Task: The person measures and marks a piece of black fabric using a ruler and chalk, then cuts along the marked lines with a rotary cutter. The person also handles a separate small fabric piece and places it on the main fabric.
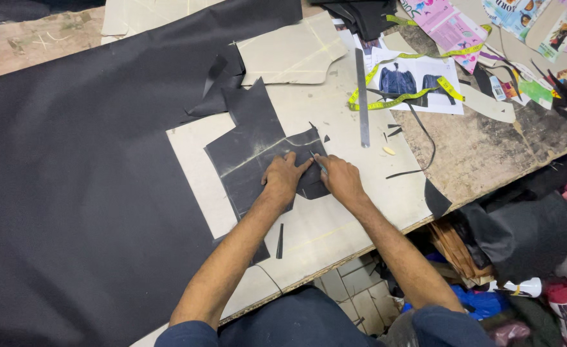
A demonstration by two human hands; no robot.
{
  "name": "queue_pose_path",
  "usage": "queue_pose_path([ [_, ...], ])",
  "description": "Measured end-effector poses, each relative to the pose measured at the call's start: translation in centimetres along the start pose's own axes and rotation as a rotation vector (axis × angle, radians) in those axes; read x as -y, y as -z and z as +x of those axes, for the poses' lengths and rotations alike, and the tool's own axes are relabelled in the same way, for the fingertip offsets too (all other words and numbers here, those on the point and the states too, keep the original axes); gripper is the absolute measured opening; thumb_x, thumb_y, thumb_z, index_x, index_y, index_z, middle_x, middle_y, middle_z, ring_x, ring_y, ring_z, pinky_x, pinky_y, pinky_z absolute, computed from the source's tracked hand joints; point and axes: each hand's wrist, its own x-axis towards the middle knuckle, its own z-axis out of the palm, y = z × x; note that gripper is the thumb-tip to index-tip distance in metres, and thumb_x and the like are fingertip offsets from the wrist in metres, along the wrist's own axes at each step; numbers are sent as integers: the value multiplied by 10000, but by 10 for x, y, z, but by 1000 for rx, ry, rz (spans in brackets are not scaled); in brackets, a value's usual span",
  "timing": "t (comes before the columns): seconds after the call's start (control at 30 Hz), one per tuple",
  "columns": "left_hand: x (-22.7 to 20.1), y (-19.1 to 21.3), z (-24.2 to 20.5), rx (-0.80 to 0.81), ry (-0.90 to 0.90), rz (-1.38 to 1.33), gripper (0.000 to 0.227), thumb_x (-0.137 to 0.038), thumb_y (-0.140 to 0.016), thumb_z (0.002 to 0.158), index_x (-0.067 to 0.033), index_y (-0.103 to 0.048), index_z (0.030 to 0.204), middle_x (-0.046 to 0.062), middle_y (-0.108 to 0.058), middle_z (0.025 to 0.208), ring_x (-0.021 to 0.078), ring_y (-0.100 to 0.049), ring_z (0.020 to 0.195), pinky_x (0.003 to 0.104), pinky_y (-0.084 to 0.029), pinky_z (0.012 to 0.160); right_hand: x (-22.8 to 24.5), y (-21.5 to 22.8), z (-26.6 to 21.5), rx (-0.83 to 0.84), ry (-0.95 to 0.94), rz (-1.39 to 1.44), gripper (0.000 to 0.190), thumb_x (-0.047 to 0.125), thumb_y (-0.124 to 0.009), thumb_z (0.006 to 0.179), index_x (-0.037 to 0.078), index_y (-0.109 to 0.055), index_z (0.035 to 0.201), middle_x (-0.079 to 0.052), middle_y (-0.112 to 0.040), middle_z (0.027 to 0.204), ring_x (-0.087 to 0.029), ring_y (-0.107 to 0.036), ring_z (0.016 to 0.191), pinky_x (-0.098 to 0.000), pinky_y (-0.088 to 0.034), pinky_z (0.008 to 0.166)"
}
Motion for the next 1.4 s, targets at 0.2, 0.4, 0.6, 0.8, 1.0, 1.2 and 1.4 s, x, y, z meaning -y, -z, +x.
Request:
queue_pose_path([
  [0.2,4,-5,7,30,-32,-20,1226,-192,-914,729,-448,-122,1630,154,-425,1483,317,-632,1162,319,-654,527,-1,-6,-7,-70,11,81,465,88,-716,881,135,-659,1341,-116,-697,1000,-357,-703,823,-474,-572,710],
  [0.4,6,-3,4,2,-22,-55,1211,-151,-916,723,-463,-159,1615,130,-418,1493,322,-611,1194,322,-658,531,0,-13,-18,-143,3,118,474,114,-700,900,147,-639,1369,-109,-691,967,-336,-712,770,-460,-583,668],
  [0.6,5,3,2,50,-23,-54,1234,-168,-930,709,-457,-145,1616,126,-416,1483,324,-571,1243,311,-657,543,-1,-2,6,-45,14,59,457,82,-712,859,141,-683,1311,-114,-723,1041,-361,-713,867,-481,-577,739],
  [0.8,9,1,4,45,-22,-56,1227,-149,-918,719,-478,-149,1617,124,-443,1463,317,-613,1196,310,-651,538,-2,-6,12,-28,-2,104,415,87,-696,882,130,-689,1295,-128,-728,1064,-359,-717,928,-481,-574,791],
  [1.0,9,1,8,56,-44,-60,1220,-193,-921,723,-459,-125,1609,173,-364,1535,332,-607,1179,328,-671,552,5,-1,-43,-16,-63,95,497,58,-652,887,132,-636,1378,-154,-711,1047,-375,-697,922,-492,-565,804],
  [1.2,7,-1,9,44,-17,-107,1169,-160,-886,772,-474,-142,1618,146,-374,1537,337,-580,1216,382,-667,594,11,37,-137,268,-256,-75,533,177,-672,869,235,-601,1394,-127,-701,1039,-376,-697,907,-500,-566,789],
  [1.4,0,-6,1,-51,44,-104,1124,-164,-873,772,-450,-180,1610,165,-417,1460,330,-581,1191,380,-669,597,6,79,-74,257,-52,-113,427,209,-668,885,221,-646,1312,-108,-726,996,-347,-711,906,-487,-566,773],
])
